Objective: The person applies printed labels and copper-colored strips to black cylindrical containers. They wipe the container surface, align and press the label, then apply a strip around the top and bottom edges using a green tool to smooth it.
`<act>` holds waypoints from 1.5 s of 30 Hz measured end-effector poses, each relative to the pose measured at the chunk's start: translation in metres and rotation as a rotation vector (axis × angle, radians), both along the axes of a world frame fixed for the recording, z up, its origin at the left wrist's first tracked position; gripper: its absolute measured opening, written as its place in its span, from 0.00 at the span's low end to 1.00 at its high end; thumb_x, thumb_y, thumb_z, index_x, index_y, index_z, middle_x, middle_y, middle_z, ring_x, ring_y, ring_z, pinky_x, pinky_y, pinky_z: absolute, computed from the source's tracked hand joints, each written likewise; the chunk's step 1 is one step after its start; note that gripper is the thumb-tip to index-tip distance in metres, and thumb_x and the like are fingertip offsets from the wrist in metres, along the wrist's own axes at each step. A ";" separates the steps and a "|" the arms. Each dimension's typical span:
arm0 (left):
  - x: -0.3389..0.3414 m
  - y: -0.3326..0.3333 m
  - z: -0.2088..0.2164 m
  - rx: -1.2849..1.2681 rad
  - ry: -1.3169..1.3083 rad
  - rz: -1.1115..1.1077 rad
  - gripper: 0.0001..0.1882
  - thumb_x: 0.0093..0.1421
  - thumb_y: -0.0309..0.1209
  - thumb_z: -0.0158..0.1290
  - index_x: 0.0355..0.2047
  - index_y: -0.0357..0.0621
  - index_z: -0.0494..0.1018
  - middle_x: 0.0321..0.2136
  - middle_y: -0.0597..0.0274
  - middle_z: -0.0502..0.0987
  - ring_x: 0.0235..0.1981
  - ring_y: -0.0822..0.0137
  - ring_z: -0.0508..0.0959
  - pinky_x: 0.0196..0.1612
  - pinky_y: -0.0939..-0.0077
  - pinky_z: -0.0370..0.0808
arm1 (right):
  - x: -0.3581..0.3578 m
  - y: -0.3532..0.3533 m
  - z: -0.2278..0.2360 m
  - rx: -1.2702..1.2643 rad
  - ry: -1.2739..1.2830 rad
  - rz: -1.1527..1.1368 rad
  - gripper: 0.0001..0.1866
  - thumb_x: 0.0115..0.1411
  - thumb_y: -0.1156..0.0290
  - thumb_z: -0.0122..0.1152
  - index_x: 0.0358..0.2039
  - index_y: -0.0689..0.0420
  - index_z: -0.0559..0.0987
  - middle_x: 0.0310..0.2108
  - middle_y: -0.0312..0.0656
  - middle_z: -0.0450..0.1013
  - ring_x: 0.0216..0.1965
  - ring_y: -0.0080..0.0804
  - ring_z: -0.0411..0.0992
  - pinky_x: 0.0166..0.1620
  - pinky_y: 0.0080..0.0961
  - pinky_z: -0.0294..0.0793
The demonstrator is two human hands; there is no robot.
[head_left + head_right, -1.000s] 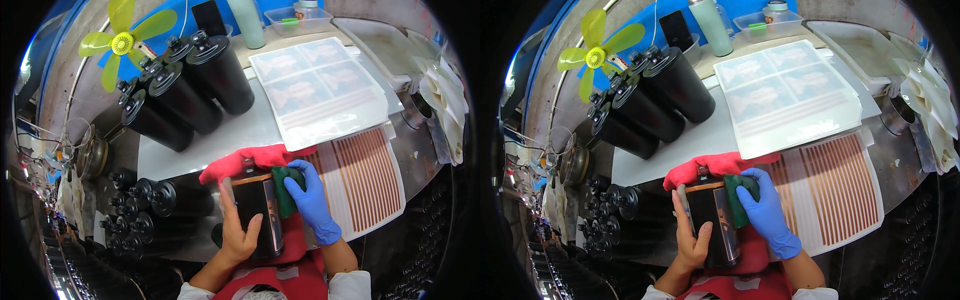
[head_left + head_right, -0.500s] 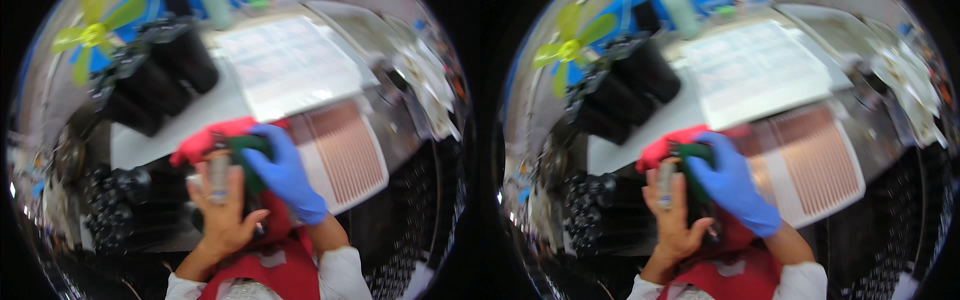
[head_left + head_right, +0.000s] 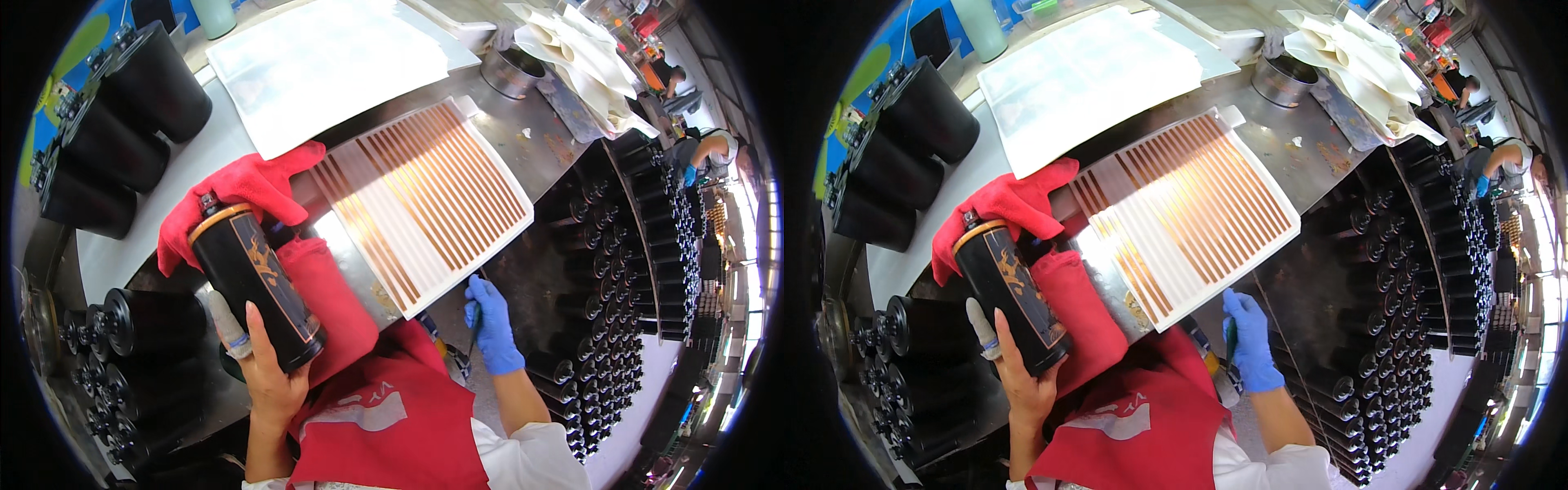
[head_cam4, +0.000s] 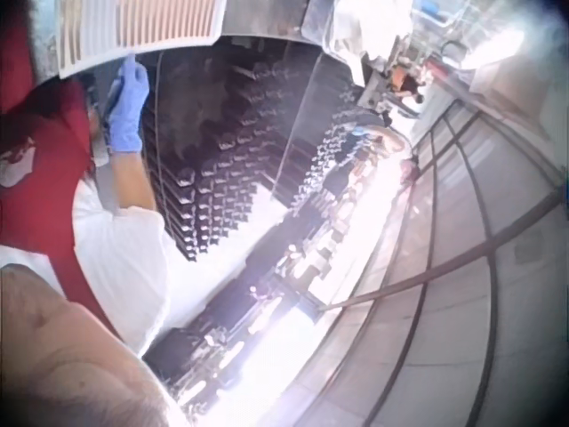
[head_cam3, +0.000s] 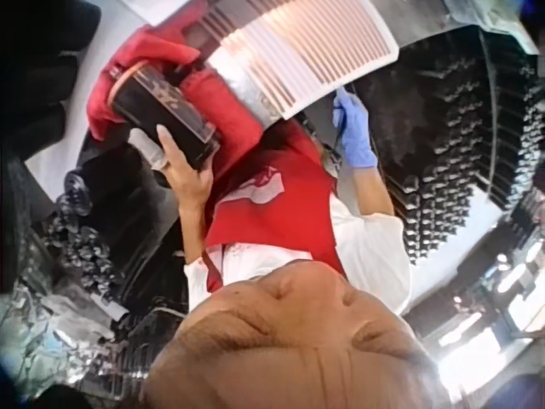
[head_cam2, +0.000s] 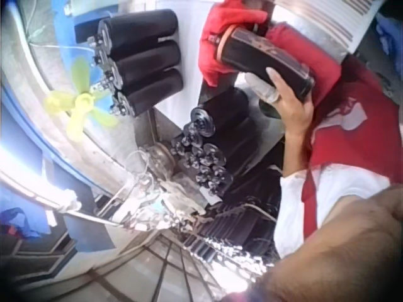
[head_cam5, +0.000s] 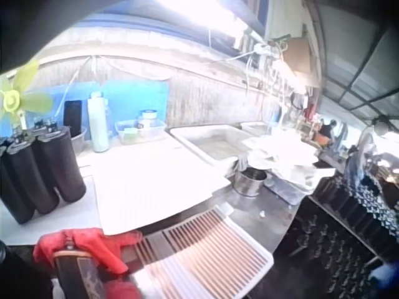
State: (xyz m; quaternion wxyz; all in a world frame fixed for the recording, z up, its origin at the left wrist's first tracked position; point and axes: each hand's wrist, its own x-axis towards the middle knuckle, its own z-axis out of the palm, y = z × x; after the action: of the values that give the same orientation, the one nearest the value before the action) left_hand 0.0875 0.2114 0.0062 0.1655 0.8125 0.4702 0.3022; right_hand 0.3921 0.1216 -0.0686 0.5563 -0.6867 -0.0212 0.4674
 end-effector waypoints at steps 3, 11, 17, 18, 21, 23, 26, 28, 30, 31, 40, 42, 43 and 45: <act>0.005 -0.001 0.008 -0.012 0.003 0.018 0.52 0.40 0.22 0.65 0.64 0.37 0.48 0.63 0.33 0.42 0.64 0.37 0.46 0.63 0.56 0.46 | -0.006 0.013 -0.021 -0.022 -0.076 -0.047 0.16 0.58 0.57 0.60 0.36 0.57 0.72 0.20 0.30 0.67 0.13 0.16 0.62 0.17 0.14 0.60; 0.002 -0.009 -0.007 -0.082 -0.100 0.099 0.57 0.41 0.25 0.68 0.66 0.40 0.41 0.61 0.41 0.52 0.58 0.46 0.60 0.60 0.63 0.56 | -0.008 0.013 -0.002 0.145 -0.039 0.014 0.20 0.52 0.72 0.64 0.43 0.64 0.71 0.23 0.31 0.65 0.19 0.16 0.62 0.21 0.13 0.60; 0.006 -0.014 -0.003 -0.239 -0.349 0.233 0.61 0.38 0.27 0.71 0.65 0.37 0.41 0.52 0.44 0.65 0.52 0.51 0.67 0.57 0.64 0.61 | -0.002 -0.022 0.032 0.066 0.213 0.132 0.21 0.54 0.74 0.56 0.49 0.65 0.70 0.21 0.31 0.65 0.17 0.17 0.62 0.18 0.15 0.60; 0.004 -0.014 -0.005 -0.254 -0.334 0.243 0.60 0.37 0.27 0.70 0.65 0.37 0.42 0.53 0.43 0.64 0.53 0.51 0.67 0.57 0.64 0.61 | -0.002 -0.022 0.041 0.076 0.231 0.181 0.20 0.55 0.74 0.55 0.48 0.66 0.71 0.21 0.31 0.65 0.17 0.17 0.62 0.19 0.15 0.60; -0.002 -0.015 0.002 -0.147 -0.266 0.238 0.58 0.37 0.27 0.70 0.64 0.35 0.46 0.55 0.42 0.63 0.54 0.49 0.67 0.57 0.65 0.61 | -0.009 -0.011 0.074 0.120 0.045 0.301 0.15 0.58 0.73 0.52 0.45 0.66 0.74 0.19 0.32 0.65 0.18 0.16 0.61 0.20 0.12 0.58; -0.007 -0.022 0.007 -0.151 -0.238 0.238 0.54 0.39 0.30 0.69 0.61 0.28 0.49 0.55 0.39 0.62 0.59 0.46 0.61 0.60 0.63 0.57 | -0.023 0.001 0.110 0.113 -0.197 0.435 0.13 0.60 0.71 0.51 0.43 0.63 0.76 0.18 0.30 0.64 0.19 0.13 0.59 0.23 0.10 0.54; -0.006 -0.031 0.016 0.119 -0.185 0.126 0.43 0.44 0.37 0.67 0.55 0.28 0.61 0.55 0.37 0.63 0.60 0.40 0.59 0.61 0.52 0.54 | -0.034 0.011 0.136 0.243 -0.324 0.423 0.12 0.61 0.67 0.50 0.35 0.61 0.79 0.23 0.34 0.69 0.18 0.15 0.58 0.22 0.11 0.53; 0.003 -0.027 0.037 0.275 -0.208 0.018 0.35 0.47 0.40 0.65 0.50 0.30 0.68 0.51 0.36 0.66 0.58 0.38 0.61 0.60 0.47 0.54 | -0.037 0.023 0.148 0.244 -0.110 0.439 0.13 0.60 0.66 0.49 0.31 0.61 0.79 0.29 0.38 0.71 0.19 0.16 0.60 0.22 0.10 0.53; 0.015 -0.027 0.041 0.202 -0.362 -0.089 0.29 0.49 0.38 0.63 0.48 0.34 0.71 0.51 0.39 0.68 0.55 0.40 0.65 0.58 0.50 0.58 | -0.044 0.032 0.156 0.470 -0.174 0.559 0.12 0.56 0.70 0.50 0.27 0.66 0.77 0.25 0.42 0.72 0.19 0.20 0.63 0.23 0.10 0.56; 0.021 -0.022 0.045 0.126 -0.496 -0.172 0.29 0.51 0.37 0.61 0.50 0.34 0.69 0.51 0.39 0.67 0.55 0.41 0.65 0.59 0.52 0.58 | -0.048 0.039 0.164 0.448 -0.156 0.619 0.09 0.53 0.72 0.54 0.25 0.66 0.77 0.24 0.43 0.71 0.20 0.21 0.64 0.23 0.11 0.58; 0.043 0.006 0.059 -0.933 -0.850 -0.677 0.19 0.65 0.41 0.45 0.30 0.35 0.73 0.25 0.58 0.74 0.28 0.66 0.73 0.32 0.72 0.68 | -0.057 0.071 0.214 0.452 -0.145 1.225 0.10 0.32 0.81 0.72 0.19 0.66 0.80 0.18 0.45 0.74 0.20 0.28 0.73 0.26 0.19 0.68; 0.026 -0.002 0.058 -0.970 -0.843 -0.680 0.16 0.63 0.37 0.48 0.26 0.35 0.73 0.23 0.62 0.73 0.26 0.70 0.72 0.30 0.74 0.68 | -0.041 0.071 0.215 0.441 -0.151 1.193 0.11 0.31 0.80 0.72 0.20 0.67 0.81 0.18 0.46 0.74 0.20 0.27 0.73 0.25 0.18 0.68; 0.013 -0.005 0.058 -0.925 -0.822 -0.641 0.14 0.62 0.35 0.49 0.26 0.36 0.73 0.23 0.62 0.73 0.26 0.71 0.72 0.31 0.74 0.68 | -0.032 0.067 0.212 0.430 -0.177 1.153 0.10 0.32 0.81 0.71 0.19 0.67 0.80 0.18 0.45 0.74 0.19 0.26 0.73 0.24 0.18 0.68; -0.009 -0.014 0.057 -0.816 -0.762 -0.454 0.09 0.59 0.30 0.52 0.26 0.37 0.73 0.22 0.63 0.74 0.27 0.72 0.72 0.31 0.75 0.67 | -0.012 0.067 0.188 0.295 -0.261 1.141 0.06 0.37 0.79 0.68 0.18 0.67 0.78 0.17 0.42 0.73 0.19 0.23 0.70 0.25 0.16 0.65</act>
State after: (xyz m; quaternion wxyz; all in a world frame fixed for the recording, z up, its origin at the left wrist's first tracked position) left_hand 0.0780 0.1971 0.0631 0.6811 0.5981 0.2705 0.3244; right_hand 0.3797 0.1881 0.1192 0.3000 -0.5341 -0.5189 0.5963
